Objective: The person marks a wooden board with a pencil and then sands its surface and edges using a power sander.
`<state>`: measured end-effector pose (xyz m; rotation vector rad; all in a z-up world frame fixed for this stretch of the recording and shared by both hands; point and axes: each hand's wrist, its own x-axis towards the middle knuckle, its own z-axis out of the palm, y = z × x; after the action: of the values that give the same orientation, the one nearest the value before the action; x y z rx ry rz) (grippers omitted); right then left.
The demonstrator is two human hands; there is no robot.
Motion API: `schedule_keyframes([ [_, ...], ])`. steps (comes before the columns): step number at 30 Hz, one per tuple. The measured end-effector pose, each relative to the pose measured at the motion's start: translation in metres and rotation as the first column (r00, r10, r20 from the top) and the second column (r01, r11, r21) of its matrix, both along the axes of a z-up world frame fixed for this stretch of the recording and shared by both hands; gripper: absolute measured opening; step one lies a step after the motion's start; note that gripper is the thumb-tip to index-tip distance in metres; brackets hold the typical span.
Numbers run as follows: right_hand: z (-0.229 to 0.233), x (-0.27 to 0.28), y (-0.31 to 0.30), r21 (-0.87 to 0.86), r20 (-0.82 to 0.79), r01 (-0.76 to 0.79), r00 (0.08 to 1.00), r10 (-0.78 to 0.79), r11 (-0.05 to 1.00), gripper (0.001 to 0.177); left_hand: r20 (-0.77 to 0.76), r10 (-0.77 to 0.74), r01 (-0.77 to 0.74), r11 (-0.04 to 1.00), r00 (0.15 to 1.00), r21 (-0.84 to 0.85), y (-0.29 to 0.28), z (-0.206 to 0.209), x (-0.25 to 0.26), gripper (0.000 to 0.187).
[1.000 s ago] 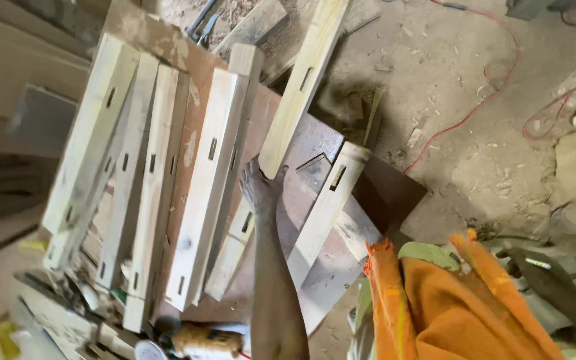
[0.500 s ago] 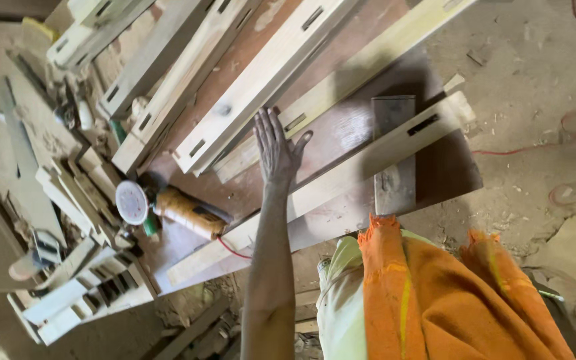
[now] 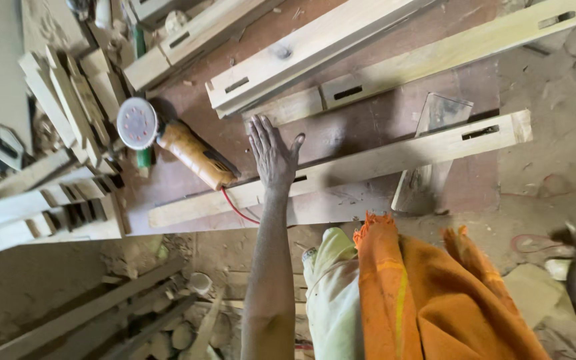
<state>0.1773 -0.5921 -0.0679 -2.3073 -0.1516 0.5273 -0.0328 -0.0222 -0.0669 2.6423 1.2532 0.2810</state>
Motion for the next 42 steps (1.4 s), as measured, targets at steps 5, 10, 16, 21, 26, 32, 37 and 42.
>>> schedule_keyframes([
  [5, 0.013, 0.063, 0.144, 0.406, 0.055, -0.134, 0.991, 0.122, 0.904, 0.014, 0.028, 0.068, -0.067, 0.997, 0.997, -0.03, -0.002, -0.002, -0.001, 0.102],
  [10, 0.028, 0.046, 0.33, 0.502, -0.358, -0.016, 0.907, 0.224, 0.865, 0.019, -0.041, 0.092, -0.095, 0.992, 0.995, -0.083, 0.004, -0.002, -0.003, 0.103],
  [16, -0.006, 0.04, 0.47, 0.304, -0.036, -0.662, 0.711, 0.702, 0.685, 0.013, -0.091, 0.096, -0.108, 0.983, 0.991, -0.146, 0.003, -0.003, -0.01, 0.103],
  [21, -0.025, 0.035, 0.513, 0.392, 0.069, -0.757, 0.59, 0.804, 0.522, 0.011, -0.018, 0.127, -0.128, 0.985, 0.992, -0.116, 0.005, -0.006, -0.009, 0.096],
  [26, -0.024, 0.03, 0.525, 0.412, 0.008, -0.732, 0.598, 0.801, 0.542, 0.011, -0.019, 0.159, -0.16, 0.976, 0.987, -0.148, 0.003, -0.006, -0.01, 0.095],
  [32, -0.031, 0.031, 0.525, 0.472, -0.048, -0.674, 0.625, 0.779, 0.569, 0.01, 0.023, 0.144, -0.139, 0.979, 0.989, -0.148, 0.003, -0.009, -0.01, 0.093],
  [37, -0.03, 0.035, 0.524, 0.371, -0.043, -0.733, 0.6, 0.799, 0.57, 0.011, 0.015, 0.147, -0.144, 0.979, 0.989, -0.144, 0.003, -0.007, -0.009, 0.091],
  [42, -0.027, 0.033, 0.527, 0.367, 0.002, -0.738, 0.609, 0.793, 0.566, 0.011, 0.029, 0.137, -0.132, 0.982, 0.99, -0.137, 0.004, -0.007, -0.01, 0.091],
])
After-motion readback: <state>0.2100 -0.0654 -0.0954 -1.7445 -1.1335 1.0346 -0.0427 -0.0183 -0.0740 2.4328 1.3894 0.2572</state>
